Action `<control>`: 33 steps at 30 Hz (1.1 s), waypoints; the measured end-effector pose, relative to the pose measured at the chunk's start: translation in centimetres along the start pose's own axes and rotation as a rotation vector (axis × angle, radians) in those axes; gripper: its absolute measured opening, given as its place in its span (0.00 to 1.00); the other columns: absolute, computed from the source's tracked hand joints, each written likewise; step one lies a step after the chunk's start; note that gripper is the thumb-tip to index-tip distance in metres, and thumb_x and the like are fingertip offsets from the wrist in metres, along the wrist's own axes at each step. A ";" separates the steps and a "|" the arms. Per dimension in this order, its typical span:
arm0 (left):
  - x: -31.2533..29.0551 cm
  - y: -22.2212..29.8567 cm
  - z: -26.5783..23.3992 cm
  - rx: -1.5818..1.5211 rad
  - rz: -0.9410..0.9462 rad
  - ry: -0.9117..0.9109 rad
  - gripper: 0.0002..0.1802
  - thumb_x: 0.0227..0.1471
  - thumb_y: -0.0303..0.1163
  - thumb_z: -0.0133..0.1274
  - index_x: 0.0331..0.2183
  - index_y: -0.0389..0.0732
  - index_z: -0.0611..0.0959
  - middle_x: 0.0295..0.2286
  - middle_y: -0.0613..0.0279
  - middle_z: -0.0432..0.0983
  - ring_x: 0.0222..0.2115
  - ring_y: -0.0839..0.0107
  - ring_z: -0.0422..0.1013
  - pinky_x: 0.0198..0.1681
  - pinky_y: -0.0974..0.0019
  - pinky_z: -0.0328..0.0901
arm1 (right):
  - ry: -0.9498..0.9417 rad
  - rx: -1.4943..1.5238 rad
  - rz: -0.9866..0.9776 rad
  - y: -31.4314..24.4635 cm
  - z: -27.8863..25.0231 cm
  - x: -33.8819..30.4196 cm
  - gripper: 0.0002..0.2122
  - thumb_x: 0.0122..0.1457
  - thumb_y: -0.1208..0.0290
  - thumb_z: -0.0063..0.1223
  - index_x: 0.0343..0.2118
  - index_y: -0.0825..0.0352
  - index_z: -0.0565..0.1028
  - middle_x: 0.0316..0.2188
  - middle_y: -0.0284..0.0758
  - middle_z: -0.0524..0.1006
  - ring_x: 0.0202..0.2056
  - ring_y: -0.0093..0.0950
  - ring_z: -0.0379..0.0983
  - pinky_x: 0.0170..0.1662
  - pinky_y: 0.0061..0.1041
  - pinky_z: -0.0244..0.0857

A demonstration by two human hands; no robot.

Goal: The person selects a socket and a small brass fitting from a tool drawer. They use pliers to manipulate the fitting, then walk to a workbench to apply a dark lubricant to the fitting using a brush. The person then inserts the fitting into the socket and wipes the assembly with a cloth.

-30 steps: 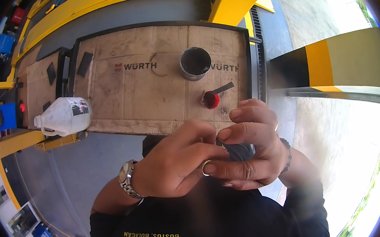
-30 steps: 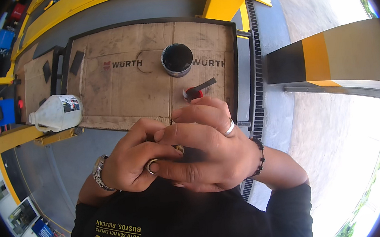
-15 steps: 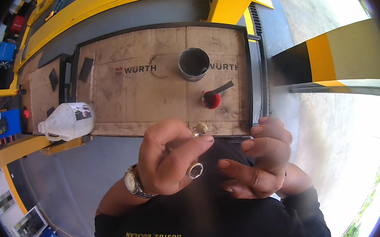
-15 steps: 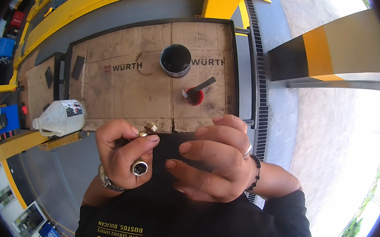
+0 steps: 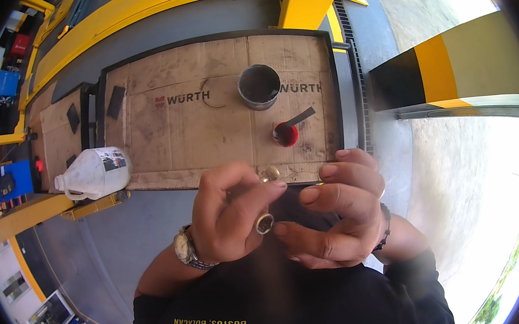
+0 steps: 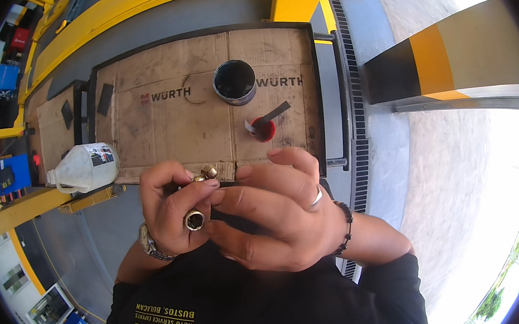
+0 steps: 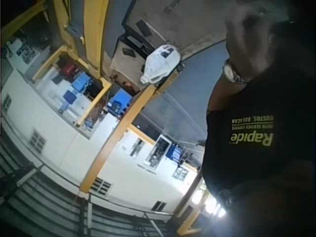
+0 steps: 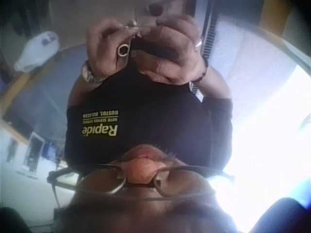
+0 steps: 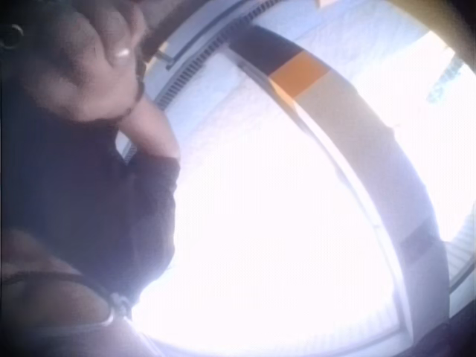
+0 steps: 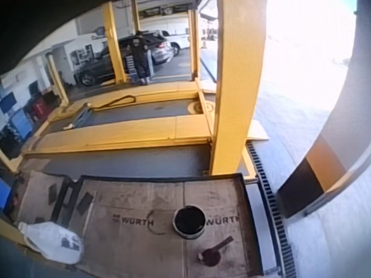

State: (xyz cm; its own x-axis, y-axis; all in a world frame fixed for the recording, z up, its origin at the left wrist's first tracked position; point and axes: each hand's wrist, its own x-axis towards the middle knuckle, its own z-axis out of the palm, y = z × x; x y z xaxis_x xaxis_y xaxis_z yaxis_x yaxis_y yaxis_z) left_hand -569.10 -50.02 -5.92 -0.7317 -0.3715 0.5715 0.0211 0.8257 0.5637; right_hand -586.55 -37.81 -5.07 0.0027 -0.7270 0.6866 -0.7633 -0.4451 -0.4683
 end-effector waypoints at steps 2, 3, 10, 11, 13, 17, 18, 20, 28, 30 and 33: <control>-0.7 -1.2 1.0 -0.038 -0.102 0.078 0.16 0.46 0.17 0.57 0.41 0.36 0.82 0.36 0.54 0.68 0.28 0.71 0.68 0.28 0.71 0.64 | -0.067 0.072 0.139 1.7 -1.2 -0.7 0.12 0.45 0.67 0.64 0.34 0.60 0.79 0.46 0.39 0.71 0.44 0.35 0.69 0.47 0.43 0.62; -1.1 -1.8 1.3 -0.056 -0.153 0.125 0.14 0.48 0.17 0.57 0.40 0.36 0.82 0.37 0.54 0.68 0.29 0.71 0.67 0.28 0.71 0.64 | -0.088 0.057 0.232 3.0 -1.6 -1.2 0.11 0.47 0.68 0.63 0.34 0.63 0.78 0.45 0.43 0.71 0.44 0.38 0.70 0.47 0.43 0.63; -4.3 -4.1 0.8 -0.273 -0.401 0.115 0.10 0.54 0.20 0.55 0.40 0.35 0.81 0.40 0.55 0.66 0.33 0.73 0.65 0.38 0.72 0.62 | -0.383 -0.041 0.655 11.9 4.5 -14.6 0.15 0.52 0.70 0.63 0.45 0.61 0.78 0.46 0.38 0.75 0.39 0.40 0.77 0.43 0.34 0.73; -4.8 -4.3 0.9 -0.301 -0.442 0.104 0.10 0.54 0.21 0.55 0.40 0.35 0.81 0.40 0.55 0.66 0.34 0.73 0.64 0.38 0.72 0.62 | -0.366 -0.098 0.626 12.3 5.7 -15.4 0.16 0.52 0.69 0.63 0.45 0.60 0.78 0.47 0.37 0.75 0.39 0.40 0.77 0.43 0.34 0.73; -5.7 -4.4 1.1 -0.348 -0.490 0.077 0.10 0.54 0.21 0.55 0.40 0.35 0.81 0.40 0.55 0.66 0.34 0.73 0.64 0.39 0.73 0.62 | -0.333 -0.197 0.564 13.1 8.0 -16.4 0.17 0.52 0.69 0.64 0.47 0.58 0.78 0.49 0.36 0.75 0.38 0.39 0.78 0.42 0.33 0.74; -6.5 -4.8 1.4 -0.403 -0.522 0.035 0.11 0.54 0.20 0.55 0.41 0.35 0.81 0.41 0.56 0.66 0.35 0.73 0.64 0.40 0.73 0.62 | -0.472 -0.299 0.386 16.1 9.5 -17.4 0.20 0.49 0.68 0.63 0.49 0.55 0.78 0.50 0.35 0.75 0.33 0.34 0.78 0.38 0.31 0.75; -6.4 -4.8 1.3 -0.406 -0.517 0.029 0.11 0.54 0.20 0.55 0.41 0.35 0.81 0.41 0.56 0.66 0.35 0.73 0.64 0.40 0.73 0.62 | -0.460 -0.314 0.337 16.7 9.8 -17.8 0.21 0.49 0.68 0.63 0.49 0.55 0.78 0.50 0.35 0.75 0.32 0.34 0.78 0.37 0.31 0.74; -6.3 -4.7 1.2 -0.414 -0.509 0.018 0.11 0.54 0.20 0.55 0.41 0.36 0.81 0.41 0.56 0.66 0.35 0.73 0.64 0.40 0.73 0.62 | -0.437 -0.345 0.240 17.5 10.1 -18.2 0.21 0.49 0.68 0.62 0.49 0.55 0.77 0.50 0.35 0.75 0.30 0.32 0.78 0.35 0.31 0.74; -6.2 -4.2 1.1 -0.408 -0.529 -0.044 0.11 0.54 0.22 0.56 0.41 0.38 0.81 0.39 0.57 0.67 0.35 0.72 0.65 0.39 0.73 0.62 | -0.428 -0.339 0.206 18.0 10.3 -17.4 0.11 0.50 0.67 0.63 0.34 0.62 0.74 0.48 0.37 0.77 0.27 0.32 0.78 0.33 0.29 0.74; -6.1 -4.2 1.5 -0.416 -0.530 -0.060 0.11 0.54 0.23 0.56 0.41 0.38 0.81 0.39 0.57 0.67 0.35 0.72 0.66 0.39 0.73 0.63 | -0.423 -0.336 0.210 18.0 10.3 -17.3 0.12 0.49 0.66 0.64 0.34 0.63 0.73 0.48 0.37 0.77 0.27 0.33 0.78 0.33 0.30 0.74; -5.9 -4.3 2.0 -0.444 -0.532 -0.092 0.11 0.54 0.23 0.56 0.41 0.37 0.81 0.39 0.57 0.68 0.36 0.72 0.66 0.40 0.72 0.63 | -0.410 -0.302 0.302 18.0 10.4 -17.9 0.16 0.48 0.65 0.66 0.35 0.66 0.72 0.48 0.39 0.77 0.29 0.35 0.78 0.33 0.31 0.74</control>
State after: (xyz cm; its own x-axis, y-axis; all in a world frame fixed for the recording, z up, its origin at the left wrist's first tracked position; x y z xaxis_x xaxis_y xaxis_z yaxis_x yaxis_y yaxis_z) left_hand -566.23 -50.52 -12.86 -0.7743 -0.6235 0.1080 -0.0944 0.2826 0.9546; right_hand -593.67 -38.25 -31.59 -0.0400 -0.9680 0.2478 -0.9191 -0.0617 -0.3891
